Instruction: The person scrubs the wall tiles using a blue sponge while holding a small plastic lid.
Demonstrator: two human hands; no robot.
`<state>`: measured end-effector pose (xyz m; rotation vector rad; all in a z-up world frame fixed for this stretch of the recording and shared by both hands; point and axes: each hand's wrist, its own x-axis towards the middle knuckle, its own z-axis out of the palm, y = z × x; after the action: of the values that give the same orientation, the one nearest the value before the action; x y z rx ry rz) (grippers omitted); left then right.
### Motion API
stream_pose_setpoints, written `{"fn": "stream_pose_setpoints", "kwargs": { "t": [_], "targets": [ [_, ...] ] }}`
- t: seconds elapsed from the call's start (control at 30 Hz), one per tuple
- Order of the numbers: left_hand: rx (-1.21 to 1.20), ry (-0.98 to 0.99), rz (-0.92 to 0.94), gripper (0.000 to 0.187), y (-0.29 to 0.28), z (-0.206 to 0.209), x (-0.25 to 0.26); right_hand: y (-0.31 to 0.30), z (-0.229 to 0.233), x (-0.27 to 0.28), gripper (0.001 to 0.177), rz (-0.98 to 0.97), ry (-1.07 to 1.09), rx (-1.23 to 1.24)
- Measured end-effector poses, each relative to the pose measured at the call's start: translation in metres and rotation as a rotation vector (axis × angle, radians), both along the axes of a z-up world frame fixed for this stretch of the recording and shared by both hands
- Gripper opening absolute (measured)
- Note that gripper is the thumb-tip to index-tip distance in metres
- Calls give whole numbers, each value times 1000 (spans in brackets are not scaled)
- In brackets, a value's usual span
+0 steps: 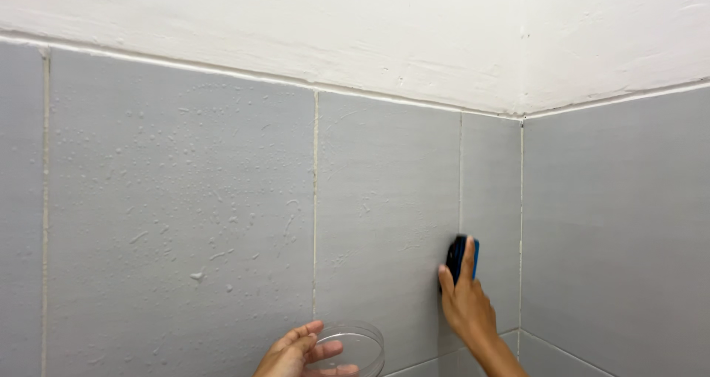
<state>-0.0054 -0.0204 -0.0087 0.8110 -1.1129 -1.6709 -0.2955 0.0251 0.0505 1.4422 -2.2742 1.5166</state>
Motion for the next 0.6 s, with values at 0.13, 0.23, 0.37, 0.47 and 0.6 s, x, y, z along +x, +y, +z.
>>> {"fn": "stream_pose_setpoints", "kwargs": {
  "t": [0.13, 0.23, 0.37, 0.47, 0.6],
  "targets": [
    [13, 87, 6, 43, -14, -7, -13, -29, -18, 32, 86, -6, 339, -131],
    [57, 42, 21, 47, -27, -10, -21, -45, -76, 38, 84, 35, 515, -61],
    [-95, 74, -67, 47, -48, -23, -20, -55, -86, -12, 86, -86, 257, 48],
    [-116, 57, -56, 46, -47, -14, -28, -42, -49, -40, 89, -87, 21, -137],
    [-31, 22, -46, 44, -21, 15, -53, -29, 5, -28, 86, -42, 42, -116]
  ]
}}
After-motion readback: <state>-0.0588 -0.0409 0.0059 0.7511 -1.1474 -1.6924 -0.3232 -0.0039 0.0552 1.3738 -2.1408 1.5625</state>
